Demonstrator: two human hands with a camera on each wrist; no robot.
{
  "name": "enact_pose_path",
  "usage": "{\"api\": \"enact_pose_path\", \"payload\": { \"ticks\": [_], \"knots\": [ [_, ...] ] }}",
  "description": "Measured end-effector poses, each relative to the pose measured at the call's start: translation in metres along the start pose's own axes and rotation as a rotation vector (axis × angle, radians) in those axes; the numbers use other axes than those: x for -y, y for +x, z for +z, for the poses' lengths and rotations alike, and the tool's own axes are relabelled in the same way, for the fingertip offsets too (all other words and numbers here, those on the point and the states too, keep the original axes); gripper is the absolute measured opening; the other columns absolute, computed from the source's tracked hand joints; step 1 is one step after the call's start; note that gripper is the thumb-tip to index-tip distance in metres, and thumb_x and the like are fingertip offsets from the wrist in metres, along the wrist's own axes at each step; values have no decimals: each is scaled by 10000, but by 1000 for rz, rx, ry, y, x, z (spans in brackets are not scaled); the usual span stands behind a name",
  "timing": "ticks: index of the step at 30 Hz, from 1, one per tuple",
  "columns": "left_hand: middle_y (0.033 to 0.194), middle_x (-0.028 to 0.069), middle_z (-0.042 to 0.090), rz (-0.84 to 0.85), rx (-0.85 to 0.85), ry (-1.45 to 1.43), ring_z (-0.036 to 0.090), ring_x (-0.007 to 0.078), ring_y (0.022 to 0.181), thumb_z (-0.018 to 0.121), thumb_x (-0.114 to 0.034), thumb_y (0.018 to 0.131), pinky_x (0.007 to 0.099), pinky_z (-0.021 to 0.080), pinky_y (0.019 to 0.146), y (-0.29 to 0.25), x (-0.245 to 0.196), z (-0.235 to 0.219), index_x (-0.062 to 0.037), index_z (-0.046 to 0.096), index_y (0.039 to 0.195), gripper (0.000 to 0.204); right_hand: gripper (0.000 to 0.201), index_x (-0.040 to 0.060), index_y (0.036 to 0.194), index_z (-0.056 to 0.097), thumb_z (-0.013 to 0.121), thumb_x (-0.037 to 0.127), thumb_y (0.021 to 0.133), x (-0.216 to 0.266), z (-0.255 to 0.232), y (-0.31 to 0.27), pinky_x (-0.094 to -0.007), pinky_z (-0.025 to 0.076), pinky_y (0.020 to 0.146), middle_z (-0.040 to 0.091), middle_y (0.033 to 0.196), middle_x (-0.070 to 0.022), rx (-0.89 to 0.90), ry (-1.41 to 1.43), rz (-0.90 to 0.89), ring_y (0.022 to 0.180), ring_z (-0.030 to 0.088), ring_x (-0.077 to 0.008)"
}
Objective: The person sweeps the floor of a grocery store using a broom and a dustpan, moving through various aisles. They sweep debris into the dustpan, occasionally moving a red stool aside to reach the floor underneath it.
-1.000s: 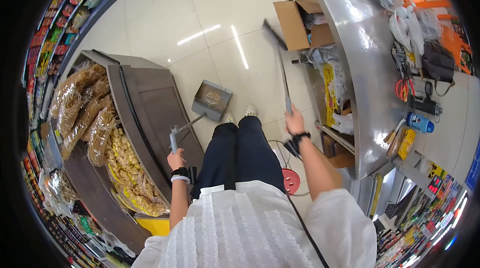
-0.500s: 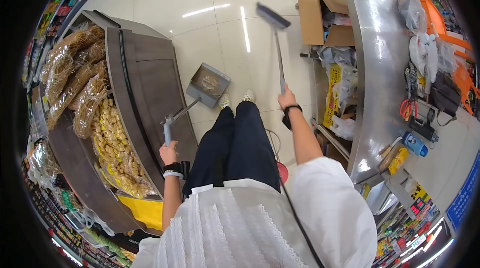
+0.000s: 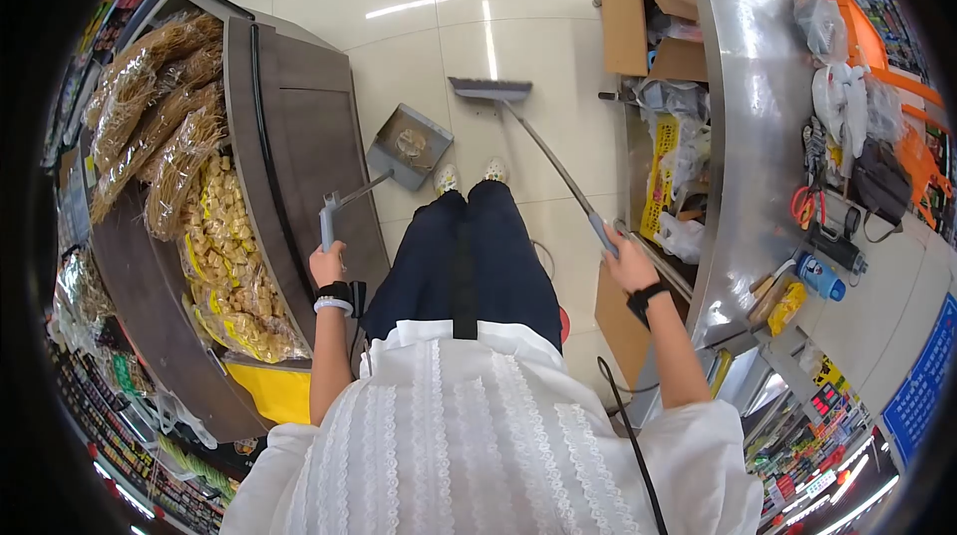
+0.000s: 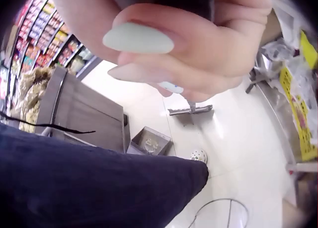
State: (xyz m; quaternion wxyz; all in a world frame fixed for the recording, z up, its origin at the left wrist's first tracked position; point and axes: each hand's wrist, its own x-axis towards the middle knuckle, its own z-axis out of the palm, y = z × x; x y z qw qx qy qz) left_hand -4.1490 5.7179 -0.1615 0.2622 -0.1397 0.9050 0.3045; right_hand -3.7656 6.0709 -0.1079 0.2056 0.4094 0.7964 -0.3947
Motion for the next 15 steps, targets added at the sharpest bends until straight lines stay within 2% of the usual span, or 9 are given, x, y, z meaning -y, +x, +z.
{"api": "enact_pose_path", "payload": {
  "ticks": [1,3,5,7,8,10,12,13,15],
  "knots": [
    [459,49,446,13,6,6,434,134,391,589,-194,616,288,347,412,2,2,-2,31,540,608,231,457,129,1247,415,502,131,798,12,-4,14,-368,462,586,576,698,-223,7,-105,2,567,573,-341],
    [460,49,447,22,9,12,431,134,392,591,-192,615,287,345,416,2,3,-4,33,540,611,230,476,144,1259,394,510,155,798,0,18,56,-391,462,639,590,734,-218,-17,-177,-93,642,567,-380],
    [461,50,444,38,5,44,433,136,399,592,-188,611,285,348,425,0,1,-8,33,545,617,226,500,161,1272,375,522,177,795,4,44,100,-413,458,691,595,814,-224,-16,-122,-135,735,578,-369],
    [462,51,444,48,1,70,436,135,403,592,-188,612,285,350,430,0,1,-10,33,549,624,225,524,201,1291,345,510,169,795,18,63,138,-424,445,757,581,921,-231,161,-92,74,851,565,-359],
    [462,52,443,63,9,87,439,134,407,592,-187,612,284,351,434,0,-1,-10,34,553,630,225,524,201,1291,345,510,169,795,17,68,144,-424,445,757,581,921,-231,166,-78,73,851,565,-359],
    [462,57,443,74,-2,124,446,140,405,594,-186,610,289,354,430,-1,-10,-13,33,561,643,224,547,242,1305,314,486,138,796,5,76,148,-418,440,785,568,969,-227,179,-238,174,897,560,-341],
    [454,53,432,72,1,101,449,140,397,596,-184,608,289,348,412,-2,-17,-13,30,563,637,218,562,345,1293,293,454,147,793,-25,68,131,-430,453,767,593,957,-162,168,-363,231,879,581,-298],
    [454,53,432,76,7,108,449,140,397,596,-183,608,289,348,412,-3,-19,-13,30,563,637,218,566,341,1304,273,475,158,808,-39,58,117,-425,450,766,591,942,-185,182,-400,259,875,579,-317],
    [442,44,419,58,12,37,444,136,380,595,-179,605,285,339,392,0,-23,-15,23,562,622,205,608,334,1307,271,487,128,777,-83,44,86,-423,458,737,600,917,-168,171,-492,254,830,590,-318]
  ]
}}
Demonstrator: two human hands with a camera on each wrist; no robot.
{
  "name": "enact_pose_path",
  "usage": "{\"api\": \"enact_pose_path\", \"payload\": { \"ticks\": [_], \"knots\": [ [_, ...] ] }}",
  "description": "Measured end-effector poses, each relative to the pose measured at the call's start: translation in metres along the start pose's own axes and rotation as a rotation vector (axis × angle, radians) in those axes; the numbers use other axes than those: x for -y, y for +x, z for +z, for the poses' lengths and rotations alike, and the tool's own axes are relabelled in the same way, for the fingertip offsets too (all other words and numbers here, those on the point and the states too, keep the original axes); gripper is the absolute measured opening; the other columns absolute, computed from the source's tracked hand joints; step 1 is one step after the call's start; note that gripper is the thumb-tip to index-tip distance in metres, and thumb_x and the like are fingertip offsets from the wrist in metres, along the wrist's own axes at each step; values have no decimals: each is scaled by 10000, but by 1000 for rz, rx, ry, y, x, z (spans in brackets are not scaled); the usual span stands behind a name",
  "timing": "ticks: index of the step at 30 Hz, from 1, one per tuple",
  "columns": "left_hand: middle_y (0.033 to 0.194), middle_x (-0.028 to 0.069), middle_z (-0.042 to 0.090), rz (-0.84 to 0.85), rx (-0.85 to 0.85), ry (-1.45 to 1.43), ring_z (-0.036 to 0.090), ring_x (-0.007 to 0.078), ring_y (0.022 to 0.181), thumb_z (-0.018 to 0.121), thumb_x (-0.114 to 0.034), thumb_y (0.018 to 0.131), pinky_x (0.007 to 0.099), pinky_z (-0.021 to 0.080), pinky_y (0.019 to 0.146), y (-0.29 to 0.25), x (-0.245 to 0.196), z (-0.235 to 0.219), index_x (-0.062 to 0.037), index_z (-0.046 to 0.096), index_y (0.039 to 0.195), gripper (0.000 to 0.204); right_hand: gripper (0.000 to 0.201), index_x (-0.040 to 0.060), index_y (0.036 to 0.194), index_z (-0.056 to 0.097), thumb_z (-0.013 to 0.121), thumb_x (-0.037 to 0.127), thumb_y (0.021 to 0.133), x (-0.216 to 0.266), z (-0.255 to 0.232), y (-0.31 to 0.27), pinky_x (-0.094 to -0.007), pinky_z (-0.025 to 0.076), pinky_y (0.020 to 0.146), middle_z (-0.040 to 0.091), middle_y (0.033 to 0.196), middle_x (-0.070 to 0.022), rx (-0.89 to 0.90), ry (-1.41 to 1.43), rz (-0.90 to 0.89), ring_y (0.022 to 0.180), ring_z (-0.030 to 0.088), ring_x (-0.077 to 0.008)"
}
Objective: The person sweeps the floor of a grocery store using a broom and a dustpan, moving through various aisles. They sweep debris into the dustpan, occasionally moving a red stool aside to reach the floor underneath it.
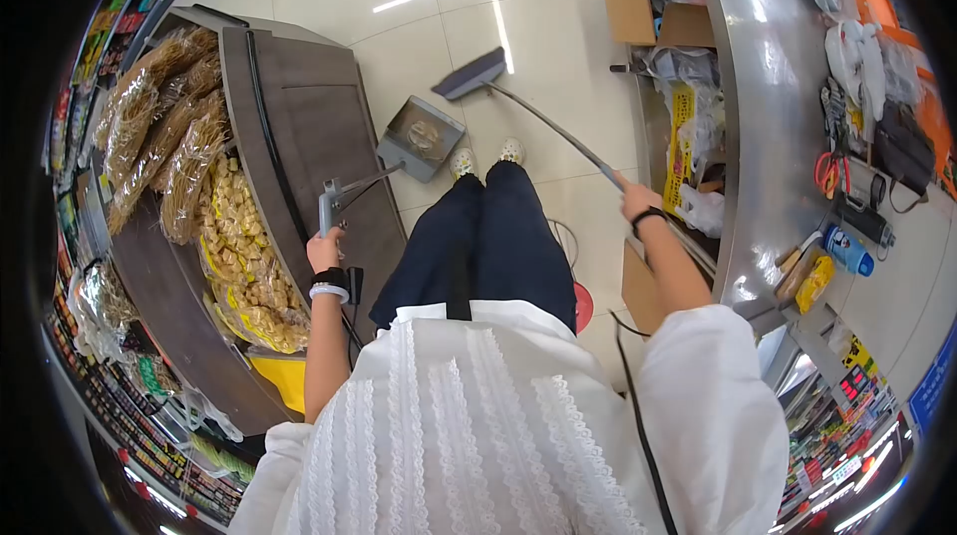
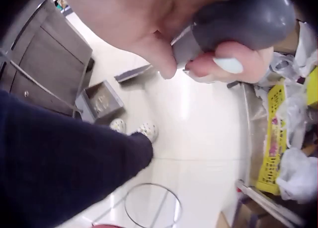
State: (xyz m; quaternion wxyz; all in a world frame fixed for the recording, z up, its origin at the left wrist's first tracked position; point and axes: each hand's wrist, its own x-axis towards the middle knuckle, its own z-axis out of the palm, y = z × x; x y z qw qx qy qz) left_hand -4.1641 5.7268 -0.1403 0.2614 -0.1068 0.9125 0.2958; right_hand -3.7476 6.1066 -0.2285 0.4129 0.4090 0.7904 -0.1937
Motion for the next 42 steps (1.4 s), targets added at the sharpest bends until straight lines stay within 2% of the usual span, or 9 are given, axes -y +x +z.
{"api": "enact_pose_path", "payload": {
  "ticks": [4,13,15,21,23,25,32,37,42],
  "knots": [
    [441,40,427,31,48,66,421,134,355,581,-164,601,271,325,378,15,-12,-3,18,548,599,186,631,364,1304,261,519,156,767,-79,16,-53,-435,474,677,614,850,-152,-129,-78,15,763,605,-312],
    [483,137,468,343,224,444,498,243,475,553,-219,596,350,384,505,59,-51,27,38,536,620,259,522,343,1276,340,514,211,801,-81,4,-176,-428,455,737,597,871,-190,-119,130,213,815,570,-364],
    [538,179,504,356,268,489,520,298,528,553,-230,608,378,403,547,62,-62,31,31,551,648,264,474,385,1244,370,505,234,815,-56,22,-191,-450,454,719,593,851,-210,-107,299,315,793,570,-381],
    [697,198,587,488,385,754,577,351,708,573,-264,630,392,445,658,73,-91,47,-7,620,771,297,492,134,1274,364,475,143,795,75,102,-138,-410,432,781,562,953,-266,-140,783,358,895,560,-372],
    [726,198,596,525,380,746,582,350,736,569,-269,632,396,451,673,84,-80,56,-29,632,790,294,515,80,1292,317,462,134,801,135,137,-106,-407,485,638,590,807,-240,-397,812,229,703,603,-337],
    [741,195,603,585,353,731,584,350,745,566,-271,633,401,455,679,76,-73,61,-49,639,789,281,482,61,1265,319,449,78,801,206,51,-130,-378,495,482,566,739,-201,23,1294,458,603,601,-277],
    [763,194,607,516,358,718,585,355,765,565,-259,633,418,454,698,67,-68,56,-46,638,768,263,575,78,1336,239,483,131,817,278,36,-146,-287,429,370,482,592,-83,195,1569,309,412,481,-156],
    [773,193,609,520,368,724,586,355,774,567,-258,640,417,457,705,74,-71,59,-42,638,786,270,453,99,1266,401,498,144,826,239,29,-173,-191,254,326,401,562,-11,368,2036,149,376,322,-68],
    [783,197,608,541,369,716,587,352,783,567,-267,649,415,459,703,73,-65,57,-34,637,807,290,441,110,1263,410,502,166,835,192,9,-234,-194,276,321,457,585,0,310,1870,190,352,355,-57]
  ]
}}
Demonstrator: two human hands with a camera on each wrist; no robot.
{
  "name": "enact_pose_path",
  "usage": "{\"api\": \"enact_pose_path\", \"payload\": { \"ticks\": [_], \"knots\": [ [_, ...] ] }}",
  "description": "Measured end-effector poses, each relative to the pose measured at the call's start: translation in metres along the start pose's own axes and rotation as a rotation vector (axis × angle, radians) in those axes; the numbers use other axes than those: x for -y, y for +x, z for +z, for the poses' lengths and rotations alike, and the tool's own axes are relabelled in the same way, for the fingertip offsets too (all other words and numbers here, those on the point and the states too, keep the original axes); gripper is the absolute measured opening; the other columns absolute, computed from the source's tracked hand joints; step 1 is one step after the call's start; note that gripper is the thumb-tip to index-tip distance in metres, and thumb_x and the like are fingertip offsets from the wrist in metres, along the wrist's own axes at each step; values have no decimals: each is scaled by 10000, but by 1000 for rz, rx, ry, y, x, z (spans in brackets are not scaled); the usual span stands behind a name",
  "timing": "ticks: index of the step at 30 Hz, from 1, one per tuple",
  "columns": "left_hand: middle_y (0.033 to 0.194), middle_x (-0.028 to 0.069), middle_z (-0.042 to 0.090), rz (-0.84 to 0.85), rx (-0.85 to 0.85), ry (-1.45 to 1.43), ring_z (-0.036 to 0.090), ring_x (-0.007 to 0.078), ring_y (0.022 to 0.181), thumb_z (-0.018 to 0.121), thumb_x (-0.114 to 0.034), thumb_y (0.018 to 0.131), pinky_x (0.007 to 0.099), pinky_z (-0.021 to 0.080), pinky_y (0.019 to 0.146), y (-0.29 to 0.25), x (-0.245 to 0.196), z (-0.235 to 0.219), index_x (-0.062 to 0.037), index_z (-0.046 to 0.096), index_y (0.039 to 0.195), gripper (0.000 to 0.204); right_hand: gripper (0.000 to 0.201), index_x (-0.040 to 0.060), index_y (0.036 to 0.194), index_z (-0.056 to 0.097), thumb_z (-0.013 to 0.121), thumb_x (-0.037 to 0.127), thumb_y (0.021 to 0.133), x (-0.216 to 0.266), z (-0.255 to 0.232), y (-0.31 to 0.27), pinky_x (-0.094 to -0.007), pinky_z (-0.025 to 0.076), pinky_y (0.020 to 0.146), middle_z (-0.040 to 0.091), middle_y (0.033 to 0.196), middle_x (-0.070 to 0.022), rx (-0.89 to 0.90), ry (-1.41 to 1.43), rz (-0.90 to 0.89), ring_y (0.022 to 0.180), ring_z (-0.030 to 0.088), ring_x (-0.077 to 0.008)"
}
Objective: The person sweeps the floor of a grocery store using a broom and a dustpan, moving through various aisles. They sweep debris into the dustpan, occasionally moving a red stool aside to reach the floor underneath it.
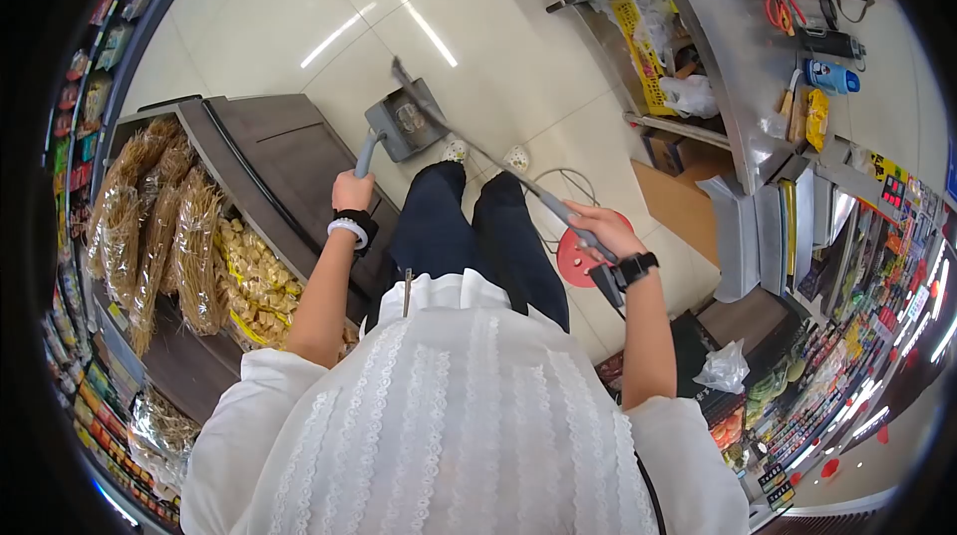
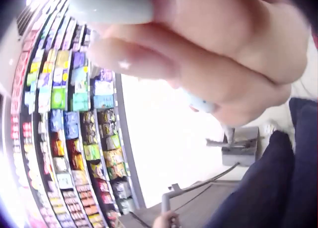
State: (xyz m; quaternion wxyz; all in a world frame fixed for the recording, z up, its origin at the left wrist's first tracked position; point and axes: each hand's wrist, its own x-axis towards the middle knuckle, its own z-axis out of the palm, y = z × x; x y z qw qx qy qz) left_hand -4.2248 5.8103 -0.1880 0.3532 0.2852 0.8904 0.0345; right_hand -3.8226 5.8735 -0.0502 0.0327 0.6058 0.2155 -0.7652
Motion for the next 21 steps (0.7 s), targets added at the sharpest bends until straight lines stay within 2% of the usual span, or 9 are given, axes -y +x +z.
{"api": "enact_pose_path", "payload": {
  "ticks": [4,7,10,12,15,17,19,20,21],
  "knots": [
    [781,201,607,14,1,8,588,350,780,565,-268,651,414,456,703,3,6,0,-25,632,799,292,462,99,1282,383,488,151,836,0,0,-17,-208,325,342,454,554,-3,-243,-174,-73,368,387,-70],
    [769,204,606,13,67,-12,588,349,769,566,-265,652,407,453,696,5,8,-3,-22,631,790,287,460,99,1278,390,487,152,832,-20,-16,4,-215,337,349,447,547,0,-387,-315,-182,382,397,-69],
    [766,204,605,-13,132,-38,584,355,772,569,-259,647,402,450,694,15,18,1,-14,626,771,280,469,88,1278,384,492,168,828,-37,-31,29,-237,367,360,475,560,-34,-515,-368,-146,396,443,-109],
    [684,191,602,42,152,-26,599,320,684,588,-245,640,382,448,637,26,31,9,6,622,741,272,489,88,1271,389,517,145,803,-64,-45,58,-278,401,375,492,557,-59,-652,-408,-176,398,485,-153],
    [583,163,577,-127,280,-53,587,266,572,606,-221,637,356,431,571,27,21,3,28,611,694,256,516,92,1261,404,546,104,764,-85,-44,71,-289,413,383,494,549,-57,-676,-397,-88,392,496,-156],
    [518,132,546,-101,267,-48,554,230,494,617,-200,638,339,409,519,22,10,-1,37,599,649,238,576,89,1271,386,559,62,722,-111,-41,88,-285,424,388,514,556,-68,-584,-268,-38,394,507,-154],
    [461,48,450,-197,312,-225,445,152,395,621,-126,686,285,337,373,22,3,0,-16,493,559,211,607,90,1286,363,548,44,710,-124,-20,97,-282,420,385,516,549,-67,-531,-161,-28,398,506,-144],
    [526,150,552,-197,263,-181,560,251,493,599,-193,621,349,416,507,26,7,5,43,600,626,236,628,84,1298,344,545,38,705,-129,-7,93,-284,421,381,515,546,-66,-507,-109,-54,396,504,-148],
    [526,150,552,-190,272,-175,560,251,493,599,-193,621,349,416,507,24,3,6,43,600,626,236,662,76,1321,294,536,33,707,-131,6,91,-284,414,369,509,546,-68,-480,-141,-72,387,495,-149]
  ]
}}
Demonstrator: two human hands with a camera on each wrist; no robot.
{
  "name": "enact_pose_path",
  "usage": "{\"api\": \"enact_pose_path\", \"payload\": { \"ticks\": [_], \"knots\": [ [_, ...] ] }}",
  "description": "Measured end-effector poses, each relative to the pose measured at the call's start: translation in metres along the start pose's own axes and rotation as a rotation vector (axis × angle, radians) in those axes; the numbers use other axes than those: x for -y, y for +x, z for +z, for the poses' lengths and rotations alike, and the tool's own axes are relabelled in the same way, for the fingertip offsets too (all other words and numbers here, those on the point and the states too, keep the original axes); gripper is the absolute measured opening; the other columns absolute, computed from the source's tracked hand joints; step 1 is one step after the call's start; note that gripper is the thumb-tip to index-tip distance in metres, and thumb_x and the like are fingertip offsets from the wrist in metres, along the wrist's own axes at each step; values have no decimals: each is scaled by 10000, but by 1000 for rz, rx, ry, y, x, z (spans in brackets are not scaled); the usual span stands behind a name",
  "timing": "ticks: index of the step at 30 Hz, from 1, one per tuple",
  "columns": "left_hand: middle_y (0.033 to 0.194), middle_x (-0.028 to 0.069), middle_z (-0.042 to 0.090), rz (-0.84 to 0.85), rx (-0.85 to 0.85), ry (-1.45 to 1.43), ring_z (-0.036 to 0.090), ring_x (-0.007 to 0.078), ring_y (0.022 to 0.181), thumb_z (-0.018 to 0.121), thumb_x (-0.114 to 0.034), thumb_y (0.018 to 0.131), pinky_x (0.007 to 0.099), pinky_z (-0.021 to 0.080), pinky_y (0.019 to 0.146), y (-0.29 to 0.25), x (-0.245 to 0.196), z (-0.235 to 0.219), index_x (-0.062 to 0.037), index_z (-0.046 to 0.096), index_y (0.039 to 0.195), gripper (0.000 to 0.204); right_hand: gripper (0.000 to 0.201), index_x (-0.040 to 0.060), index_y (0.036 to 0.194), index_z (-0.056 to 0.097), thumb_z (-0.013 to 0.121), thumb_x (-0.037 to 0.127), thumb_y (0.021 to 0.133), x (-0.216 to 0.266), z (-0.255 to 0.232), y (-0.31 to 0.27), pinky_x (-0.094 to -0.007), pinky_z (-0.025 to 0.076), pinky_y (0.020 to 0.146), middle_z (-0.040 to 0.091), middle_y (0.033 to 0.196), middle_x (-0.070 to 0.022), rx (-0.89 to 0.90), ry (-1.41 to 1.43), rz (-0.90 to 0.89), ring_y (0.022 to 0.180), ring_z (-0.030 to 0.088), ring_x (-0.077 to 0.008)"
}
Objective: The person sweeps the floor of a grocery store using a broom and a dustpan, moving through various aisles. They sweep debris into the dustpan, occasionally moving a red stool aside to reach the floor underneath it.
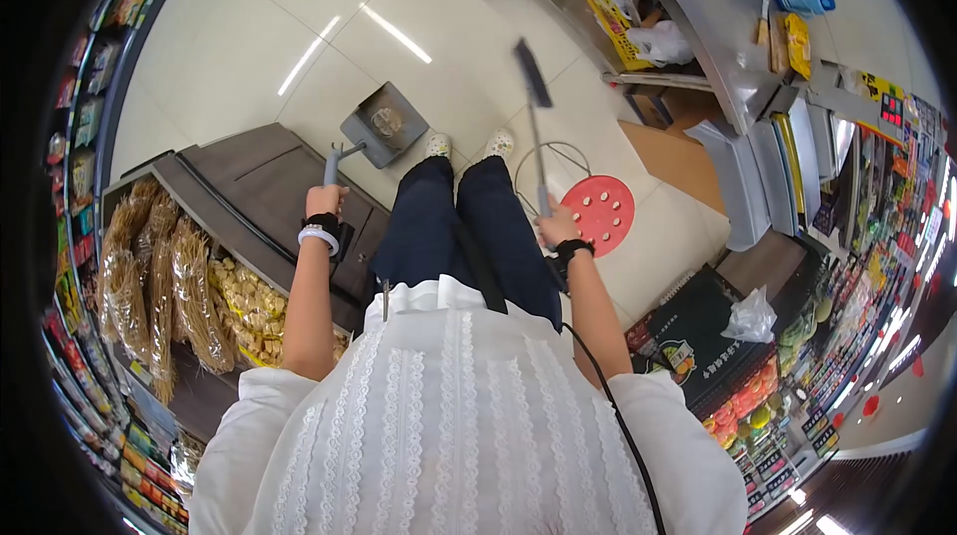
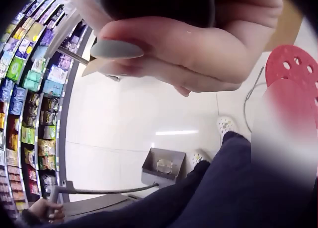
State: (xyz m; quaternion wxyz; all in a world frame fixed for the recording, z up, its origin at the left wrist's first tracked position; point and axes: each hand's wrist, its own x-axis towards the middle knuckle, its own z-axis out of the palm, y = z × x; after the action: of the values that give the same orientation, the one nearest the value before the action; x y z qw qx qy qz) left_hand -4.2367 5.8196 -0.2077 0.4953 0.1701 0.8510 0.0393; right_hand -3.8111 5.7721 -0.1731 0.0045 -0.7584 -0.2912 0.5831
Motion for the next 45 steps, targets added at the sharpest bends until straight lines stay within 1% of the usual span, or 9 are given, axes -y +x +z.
{"api": "enact_pose_path", "payload": {
  "ticks": [3,7,12,18,24,32,36,41,45],
  "knots": [
    [528,186,555,106,-202,218,583,285,529,578,-208,587,359,440,546,6,1,6,72,613,656,291,681,78,1338,252,534,38,719,25,24,-32,-273,396,360,497,544,-64,105,78,28,388,483,-139],
    [465,126,507,143,-195,132,508,221,412,589,-160,582,330,385,442,-2,1,7,56,575,582,216,596,128,1315,324,540,63,764,50,34,-41,-211,331,335,467,543,-15,307,220,66,373,412,-74],
    [547,189,563,126,-215,175,593,301,571,570,-201,582,362,446,572,2,3,5,58,621,678,281,544,108,1310,331,517,99,799,90,-34,-43,-158,247,332,416,531,26,663,557,153,366,321,-27],
    [711,266,578,154,-272,193,590,393,743,553,-194,558,410,456,657,1,10,6,54,622,717,302,537,74,1285,369,562,133,788,110,-52,-88,-216,271,320,420,531,25,332,131,-42,355,362,-64],
    [830,233,604,93,-263,171,591,349,839,616,-240,580,389,468,732,-12,6,-13,12,642,814,345,570,49,1262,380,524,40,710,109,-24,-35,-286,411,359,537,574,-86,-51,-439,-402,391,508,-161],
    [751,217,612,89,-291,18,605,343,744,636,-248,580,380,473,684,-2,35,-26,27,640,765,331,398,18,1095,479,513,32,698,143,-18,37,-324,459,454,575,715,-156,-21,-558,-199,513,571,-223],
    [671,214,603,50,-272,-114,608,329,675,649,-245,581,376,468,646,14,36,-42,43,633,743,331,404,20,1107,472,521,24,705,169,-31,57,-311,410,396,522,604,-109,85,-501,-205,434,518,-192],
    [442,61,434,-75,-341,-675,420,173,340,604,-128,613,314,333,349,45,31,-47,30,528,580,178,467,41,1188,427,497,-21,730,208,-51,59,-279,360,332,467,498,-67,160,-365,-124,348,462,-154],
    [445,76,464,-188,-306,-907,456,176,364,619,-165,597,308,363,372,43,-1,-67,26,546,572,205,458,48,1181,438,513,-12,733,265,-57,66,-273,373,340,477,510,-58,172,-367,-97,355,466,-145]
  ]
}}
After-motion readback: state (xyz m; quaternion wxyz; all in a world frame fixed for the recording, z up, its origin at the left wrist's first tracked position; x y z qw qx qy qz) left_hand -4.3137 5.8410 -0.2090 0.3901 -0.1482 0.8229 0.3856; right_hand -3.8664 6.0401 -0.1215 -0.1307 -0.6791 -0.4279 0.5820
